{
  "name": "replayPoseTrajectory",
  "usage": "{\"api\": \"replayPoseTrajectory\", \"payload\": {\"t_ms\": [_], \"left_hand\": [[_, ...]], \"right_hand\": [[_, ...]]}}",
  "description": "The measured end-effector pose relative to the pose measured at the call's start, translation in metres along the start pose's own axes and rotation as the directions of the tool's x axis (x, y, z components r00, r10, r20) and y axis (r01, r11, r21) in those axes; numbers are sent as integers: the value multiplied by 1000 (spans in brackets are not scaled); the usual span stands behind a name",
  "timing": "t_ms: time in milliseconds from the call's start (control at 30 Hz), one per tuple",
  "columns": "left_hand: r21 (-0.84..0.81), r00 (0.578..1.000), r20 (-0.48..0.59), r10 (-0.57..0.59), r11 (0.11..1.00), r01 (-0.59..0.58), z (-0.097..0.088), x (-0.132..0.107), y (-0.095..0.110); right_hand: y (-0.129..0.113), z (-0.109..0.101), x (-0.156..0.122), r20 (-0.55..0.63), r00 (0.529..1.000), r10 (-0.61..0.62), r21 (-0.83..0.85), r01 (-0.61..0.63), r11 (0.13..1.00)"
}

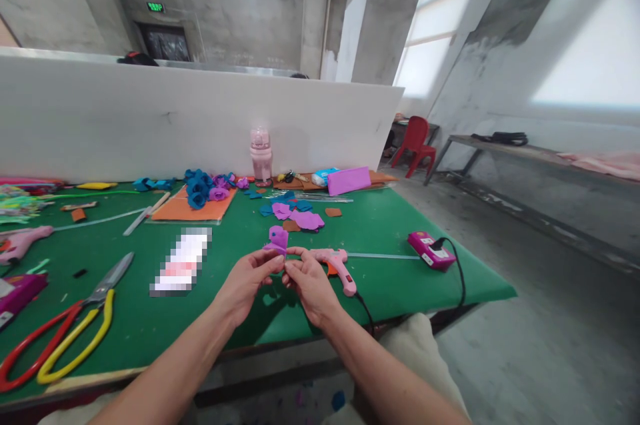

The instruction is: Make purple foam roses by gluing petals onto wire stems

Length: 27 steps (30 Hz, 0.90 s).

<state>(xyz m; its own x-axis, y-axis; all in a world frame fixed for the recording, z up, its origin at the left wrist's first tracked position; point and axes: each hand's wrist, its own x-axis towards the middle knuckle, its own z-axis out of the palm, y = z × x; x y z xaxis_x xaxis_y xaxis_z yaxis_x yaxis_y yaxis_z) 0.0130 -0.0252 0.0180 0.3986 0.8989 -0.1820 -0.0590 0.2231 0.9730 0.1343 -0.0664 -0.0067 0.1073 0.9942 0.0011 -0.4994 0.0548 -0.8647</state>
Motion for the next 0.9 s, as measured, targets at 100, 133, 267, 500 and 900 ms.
{"api": "replayPoseTrajectory", "payload": {"t_ms": [100,133,267,500,900], "left_hand": [[-11,999,32,14,1000,-14,0,-1,1],[-13,999,39,12,1000,-12,0,-1,0],[-31,999,39,-22,999,23,-1,-3,-1],[0,1000,-8,-27,1000,27,-1,-2,-4],[-107,990,-126,-60,993,47,-18,4,8]], "right_hand": [[3,1,0,-14,999,-32,-65,31,997],[4,1,0,-20,999,-37,-74,36,997],[5,0,0,-55,998,-28,-77,24,997],[5,4,-2,-34,999,-1,-134,-3,991],[-10,-11,-9,167,986,14,-685,106,721]]}}
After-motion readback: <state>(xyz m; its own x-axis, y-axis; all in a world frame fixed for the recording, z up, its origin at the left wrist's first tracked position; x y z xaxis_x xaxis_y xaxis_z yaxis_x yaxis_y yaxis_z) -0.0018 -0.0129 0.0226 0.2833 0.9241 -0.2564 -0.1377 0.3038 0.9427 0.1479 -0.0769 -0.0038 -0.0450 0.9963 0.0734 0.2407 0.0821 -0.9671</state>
